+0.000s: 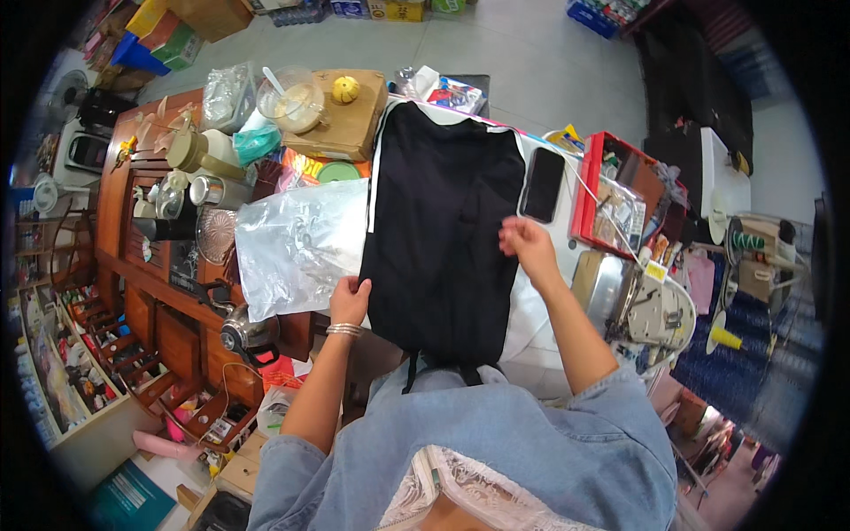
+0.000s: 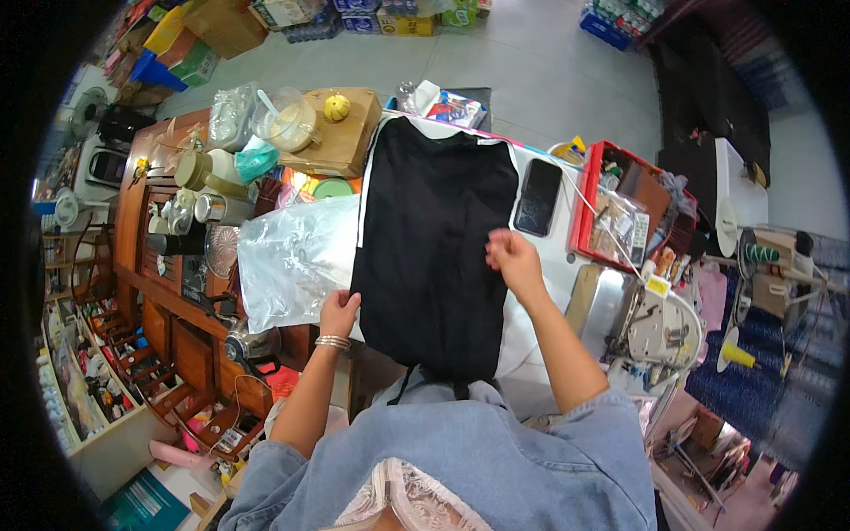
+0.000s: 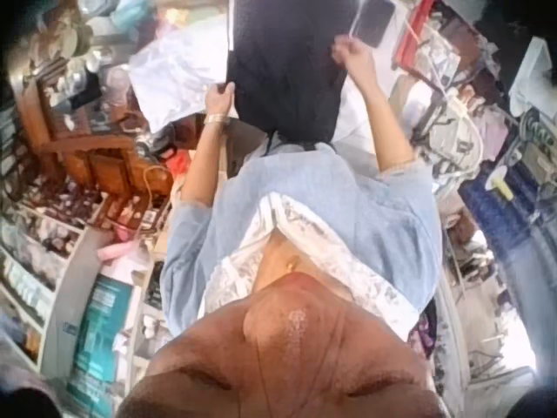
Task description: The person folds a black t-shirt on a cluttered counter, places it into a clear plastic bag, and then puts the bag into a white paper shopping bag. The person repeats this process with a second black t-shirt.
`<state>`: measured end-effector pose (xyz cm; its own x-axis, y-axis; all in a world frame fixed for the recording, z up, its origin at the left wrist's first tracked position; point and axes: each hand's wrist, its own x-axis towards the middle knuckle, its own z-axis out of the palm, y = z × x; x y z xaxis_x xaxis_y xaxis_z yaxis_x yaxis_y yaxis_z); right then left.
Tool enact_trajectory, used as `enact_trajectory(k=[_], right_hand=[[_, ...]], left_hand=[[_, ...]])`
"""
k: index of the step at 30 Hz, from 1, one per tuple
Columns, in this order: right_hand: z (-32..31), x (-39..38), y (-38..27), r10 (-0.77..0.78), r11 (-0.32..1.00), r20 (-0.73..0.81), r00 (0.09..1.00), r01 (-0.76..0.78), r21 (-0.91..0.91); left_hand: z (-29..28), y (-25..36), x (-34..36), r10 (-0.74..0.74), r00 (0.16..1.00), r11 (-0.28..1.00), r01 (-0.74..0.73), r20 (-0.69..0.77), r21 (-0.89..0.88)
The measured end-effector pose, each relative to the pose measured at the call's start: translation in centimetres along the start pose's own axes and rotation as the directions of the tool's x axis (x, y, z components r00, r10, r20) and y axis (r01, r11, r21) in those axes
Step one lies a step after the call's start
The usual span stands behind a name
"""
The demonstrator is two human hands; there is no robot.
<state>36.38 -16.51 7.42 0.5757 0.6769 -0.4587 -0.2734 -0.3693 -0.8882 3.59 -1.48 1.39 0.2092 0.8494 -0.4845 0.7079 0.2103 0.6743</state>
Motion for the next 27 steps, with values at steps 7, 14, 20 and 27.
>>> enact_trajectory(k=[7, 14, 20, 27], right_hand=[[-2.3, -15.8, 15.6, 0.23, 0.863, -0.32, 0.919, -0.345, -0.369], [1.1, -21.2, 17.3, 0.551, 0.717, -0.209, 0.808, -0.586, -0.377], [4.2, -21.9, 17.1, 0.623, 0.775, -0.12, 0.773, -0.588, 0.232], [3.2, -23.0, 17.8, 0.63, 0.672, 0.121, 0.767, -0.616, 0.411]], left_hand=[[-0.9, -6.0, -4.9, -0.187, 0.91, 0.963, 0.244, 0.371, -0.113], [1.1, -9.9, -6.8, -0.114, 0.818, 0.891, 0.335, 0.564, -0.305], [1.8, -10.1, -8.1, -0.15, 0.788, 0.926, 0.323, 0.597, -0.193], [-0.7, -9.6, -9.7, -0.185, 0.671, 0.862, 0.461, 0.718, -0.209]])
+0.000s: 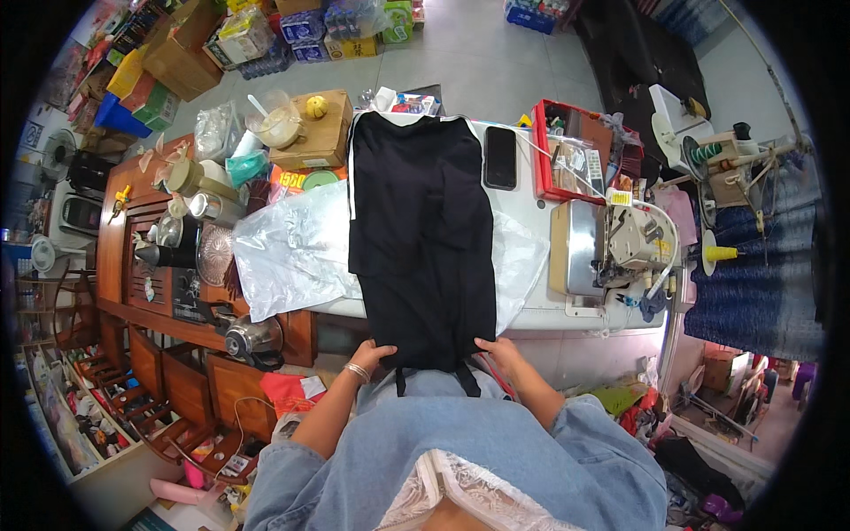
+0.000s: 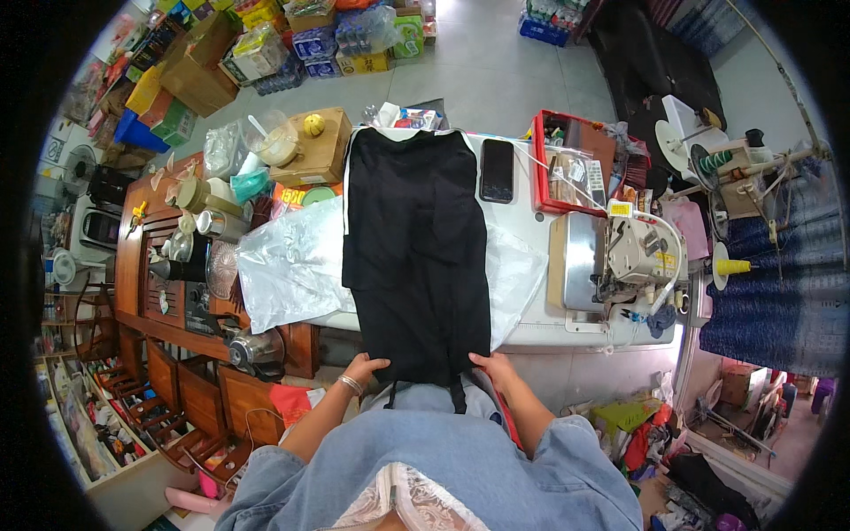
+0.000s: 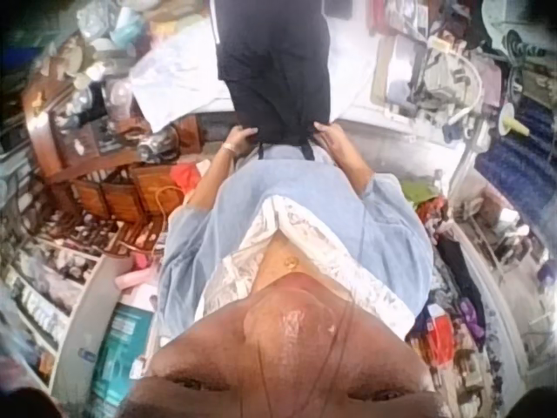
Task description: The person folds a black t-shirt on a cluttered counter, places it into a clear plastic bag, and then puts the bag into a white paper shopping bag. The person repeats this process with a second black t-shirt.
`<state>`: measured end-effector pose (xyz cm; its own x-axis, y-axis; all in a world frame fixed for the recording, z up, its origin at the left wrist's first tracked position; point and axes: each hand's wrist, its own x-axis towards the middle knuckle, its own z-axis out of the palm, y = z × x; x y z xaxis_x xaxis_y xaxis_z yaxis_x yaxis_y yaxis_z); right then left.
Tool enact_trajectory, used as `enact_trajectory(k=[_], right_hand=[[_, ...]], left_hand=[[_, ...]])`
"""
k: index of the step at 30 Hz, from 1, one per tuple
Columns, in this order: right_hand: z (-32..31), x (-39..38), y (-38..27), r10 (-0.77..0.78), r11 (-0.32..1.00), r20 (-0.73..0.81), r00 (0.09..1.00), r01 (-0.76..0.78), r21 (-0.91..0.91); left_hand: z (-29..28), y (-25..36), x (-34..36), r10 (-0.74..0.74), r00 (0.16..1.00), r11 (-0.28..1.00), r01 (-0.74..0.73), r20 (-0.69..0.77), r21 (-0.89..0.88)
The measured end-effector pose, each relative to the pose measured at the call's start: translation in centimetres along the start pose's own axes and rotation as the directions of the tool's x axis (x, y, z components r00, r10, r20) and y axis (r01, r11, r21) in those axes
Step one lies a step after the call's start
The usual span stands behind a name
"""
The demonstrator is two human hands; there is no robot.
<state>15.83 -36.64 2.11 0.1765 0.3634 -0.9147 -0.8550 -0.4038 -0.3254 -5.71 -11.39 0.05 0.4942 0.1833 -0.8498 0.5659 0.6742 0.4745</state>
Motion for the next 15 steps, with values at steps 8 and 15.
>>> enact_trajectory(k=[8, 15], right_hand=[[-0.3, -5.4, -2.7, 0.012, 0.999, 0.03, 0.999, -0.011, -0.033], [4.4, -7.4, -19.3, -0.182, 0.973, 0.254, 0.95, 0.136, 0.187]], left_hand=[[1.9, 5.2, -5.0, -0.228, 0.97, 0.924, 0.191, -0.078, -0.332], [1.4, 18.4, -0.4, 0.241, 0.965, 0.707, -0.101, 0.104, -0.7]])
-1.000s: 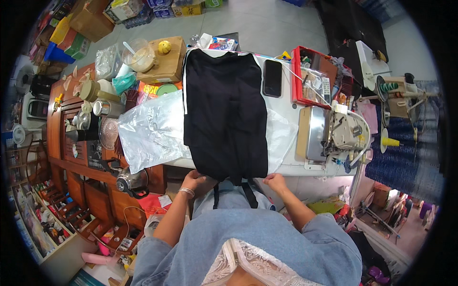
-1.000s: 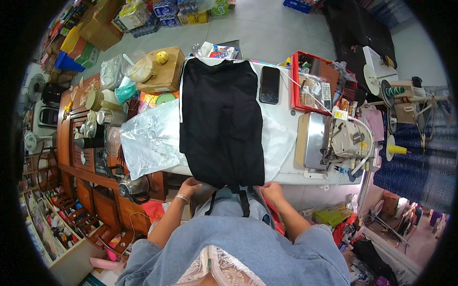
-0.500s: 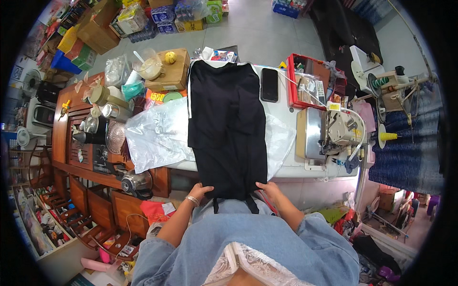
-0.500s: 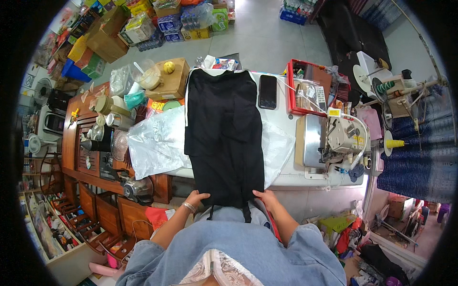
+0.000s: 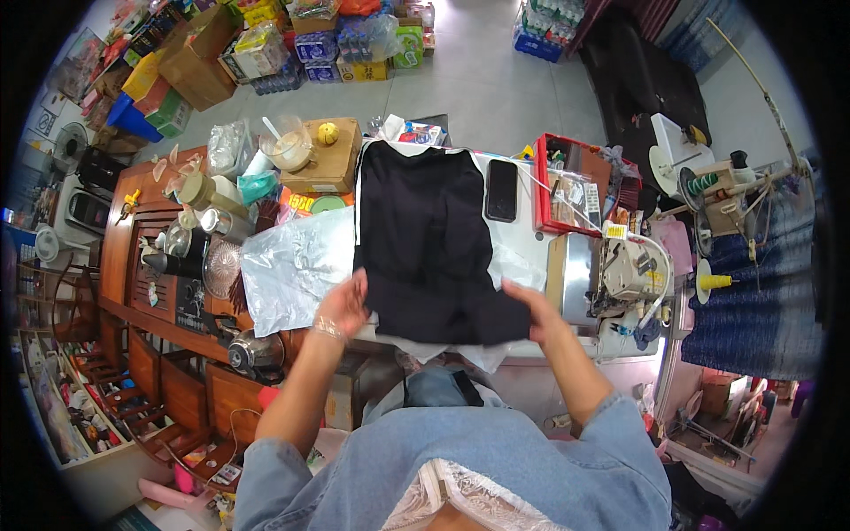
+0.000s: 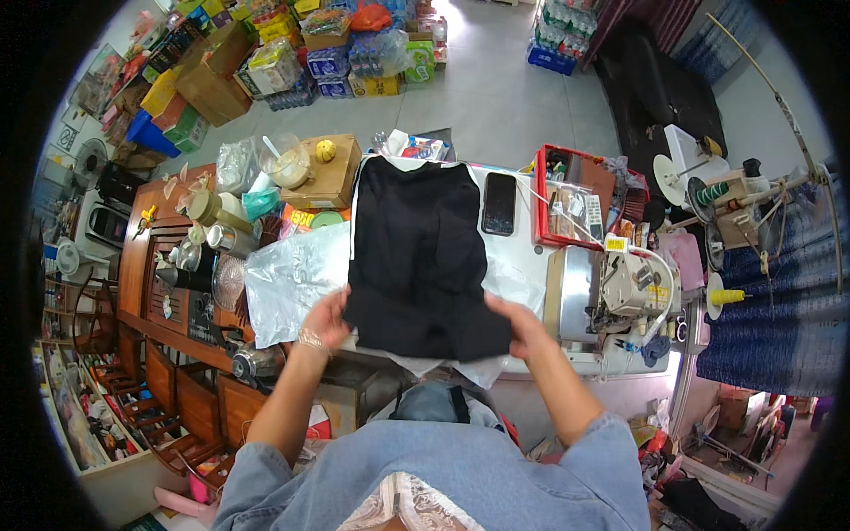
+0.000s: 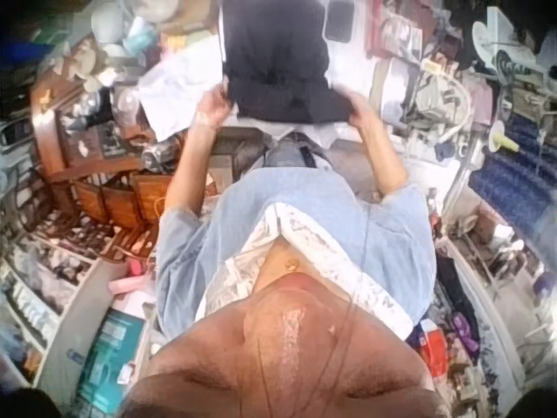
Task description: The person folds a black t-shirt on a cluttered counter, places it into a clear plastic bag, and then puts the bag into a white paper shopping bag. The person repeats this process with a second black t-shirt.
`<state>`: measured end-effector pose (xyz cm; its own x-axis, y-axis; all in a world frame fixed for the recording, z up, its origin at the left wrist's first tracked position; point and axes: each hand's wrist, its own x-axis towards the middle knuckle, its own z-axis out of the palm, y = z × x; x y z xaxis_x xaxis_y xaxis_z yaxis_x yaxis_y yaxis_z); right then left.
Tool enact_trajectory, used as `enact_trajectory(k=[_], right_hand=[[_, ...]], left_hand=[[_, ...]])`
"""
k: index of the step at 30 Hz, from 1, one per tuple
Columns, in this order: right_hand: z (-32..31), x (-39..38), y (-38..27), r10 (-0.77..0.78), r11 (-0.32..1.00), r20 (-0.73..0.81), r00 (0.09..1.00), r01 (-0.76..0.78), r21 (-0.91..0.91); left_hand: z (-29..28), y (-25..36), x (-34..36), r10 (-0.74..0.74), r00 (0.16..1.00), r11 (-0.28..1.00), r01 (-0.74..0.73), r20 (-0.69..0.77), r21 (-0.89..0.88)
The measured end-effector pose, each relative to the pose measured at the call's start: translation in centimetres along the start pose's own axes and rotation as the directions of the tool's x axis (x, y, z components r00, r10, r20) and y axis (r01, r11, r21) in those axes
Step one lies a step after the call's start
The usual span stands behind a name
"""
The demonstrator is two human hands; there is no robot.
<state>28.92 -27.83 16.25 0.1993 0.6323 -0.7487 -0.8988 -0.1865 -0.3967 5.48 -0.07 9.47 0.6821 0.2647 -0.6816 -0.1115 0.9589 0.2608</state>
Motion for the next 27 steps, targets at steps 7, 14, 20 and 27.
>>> enact_trajectory(k=[7, 14, 20, 27], right_hand=[[2.3, 12.4, -9.2, -0.466, 0.877, 0.108, 0.878, 0.443, 0.184], [-5.5, 18.1, -1.4, -0.565, 0.628, -0.327, 0.757, 0.137, -0.766], [-1.0, 17.0, -4.4, -0.342, 0.775, -0.266, 0.901, 0.11, -0.622], [1.5, 15.1, -7.7, -0.326, 0.862, -0.12, 0.938, 0.243, -0.445]], left_hand=[[7.4, 8.8, 9.4, 0.61, 0.791, 0.78, -0.589, -0.044, 0.21], [0.6, 1.9, 10.6, 0.72, 0.685, 0.061, 0.1, -0.113, 0.993], [2.3, 2.4, 9.9, 0.501, 0.856, 0.261, -0.01, -0.127, 0.965], [10.0, 3.1, 8.0, 0.714, 0.66, -0.12, -0.215, 0.235, 0.969]])
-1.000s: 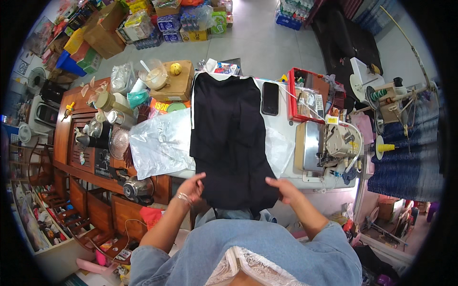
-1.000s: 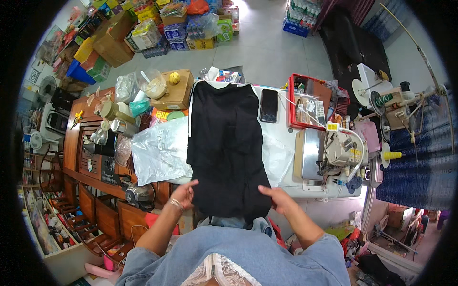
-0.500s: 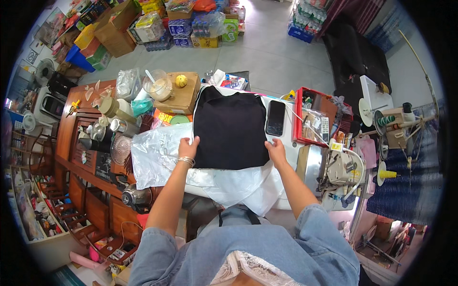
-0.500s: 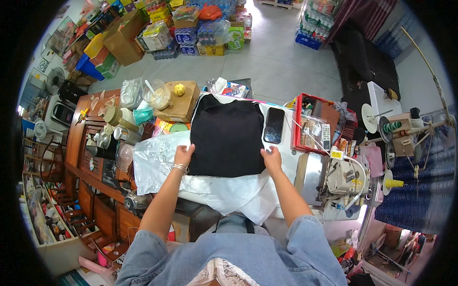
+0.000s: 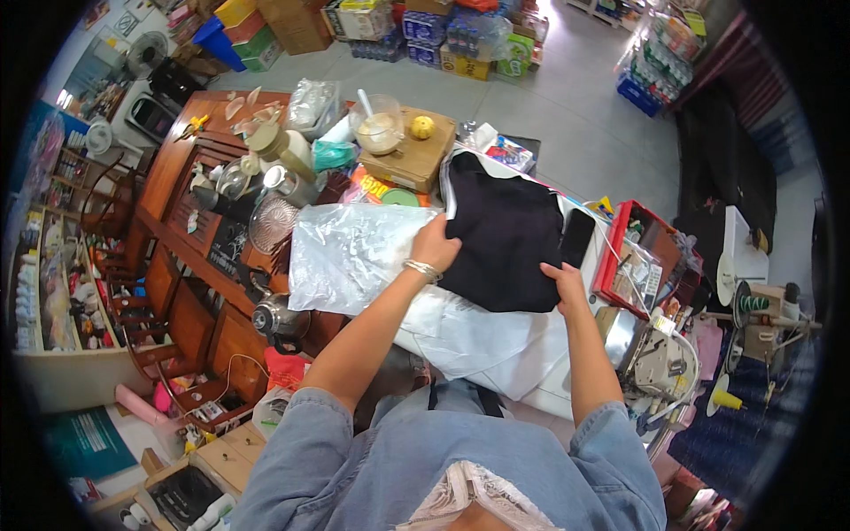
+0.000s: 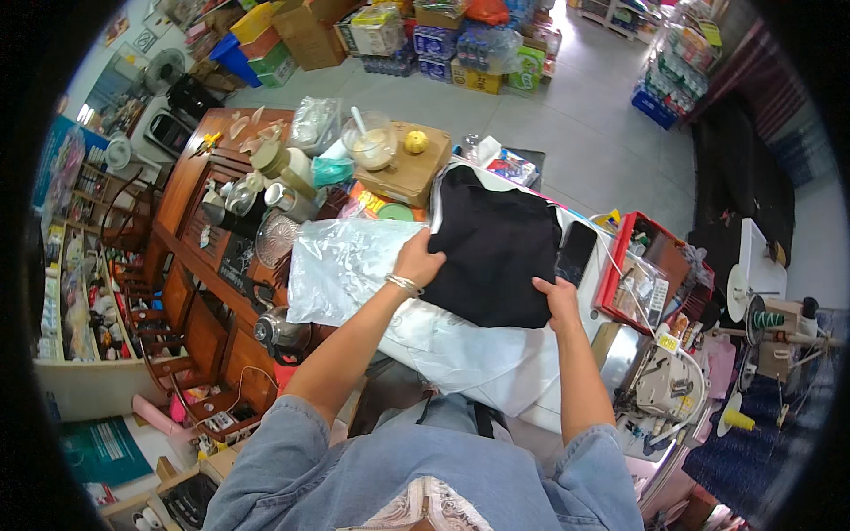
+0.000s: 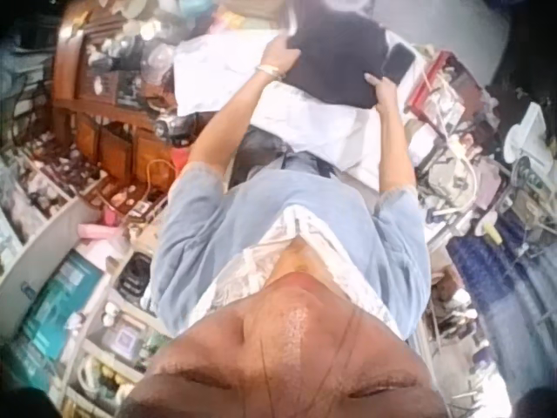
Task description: The person folds a black t-shirt on a cluttered counter, places it into a clear plastic bag, and then puts the bag into a white paper shopping bag. The person repeats this process with a second black t-shirt.
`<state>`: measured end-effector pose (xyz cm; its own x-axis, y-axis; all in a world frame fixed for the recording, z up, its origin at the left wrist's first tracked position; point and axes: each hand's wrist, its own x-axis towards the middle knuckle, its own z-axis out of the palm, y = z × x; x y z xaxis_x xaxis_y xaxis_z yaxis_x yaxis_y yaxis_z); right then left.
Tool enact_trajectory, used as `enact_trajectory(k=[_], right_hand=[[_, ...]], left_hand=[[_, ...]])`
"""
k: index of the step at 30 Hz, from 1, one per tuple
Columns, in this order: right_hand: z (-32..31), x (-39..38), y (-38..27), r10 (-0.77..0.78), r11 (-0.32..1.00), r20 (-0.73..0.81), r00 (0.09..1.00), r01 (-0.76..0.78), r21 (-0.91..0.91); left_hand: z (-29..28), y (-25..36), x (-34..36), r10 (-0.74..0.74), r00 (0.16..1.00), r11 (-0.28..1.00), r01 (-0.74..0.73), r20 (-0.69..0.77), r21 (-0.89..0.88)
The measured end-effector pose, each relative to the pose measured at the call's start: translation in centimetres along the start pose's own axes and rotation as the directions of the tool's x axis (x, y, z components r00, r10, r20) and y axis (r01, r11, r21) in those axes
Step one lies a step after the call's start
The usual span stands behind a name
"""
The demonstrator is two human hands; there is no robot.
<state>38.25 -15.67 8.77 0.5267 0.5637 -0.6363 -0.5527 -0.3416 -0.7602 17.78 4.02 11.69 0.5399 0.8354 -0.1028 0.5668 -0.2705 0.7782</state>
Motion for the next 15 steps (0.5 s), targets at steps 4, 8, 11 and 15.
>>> enact_trajectory(k=[4, 8, 11, 15], right_hand=[[1.4, -2.8, -2.3, -0.317, 0.945, -0.038, 0.948, 0.312, -0.093], [4.6, -11.1, -5.5, -0.48, 0.859, 0.05, 0.876, 0.481, -0.174], [7.3, -16.9, -2.6, -0.567, 0.813, 0.102, 0.817, 0.575, -0.084], [8.0, -18.9, 6.6, -0.288, 0.947, 0.089, 0.953, 0.298, -0.12]], left_hand=[[-0.8, 4.5, -0.9, 0.289, 0.957, 0.957, -0.288, -0.011, 0.045], [-3.5, 9.4, -5.5, 0.445, 0.89, 0.893, -0.449, 0.099, 0.019], [-4.6, 10.7, -10.2, 0.423, 0.868, 0.904, -0.423, 0.261, -0.058], [-1.9, 5.5, -14.5, 0.247, 0.774, 0.968, -0.22, 0.583, -0.117]])
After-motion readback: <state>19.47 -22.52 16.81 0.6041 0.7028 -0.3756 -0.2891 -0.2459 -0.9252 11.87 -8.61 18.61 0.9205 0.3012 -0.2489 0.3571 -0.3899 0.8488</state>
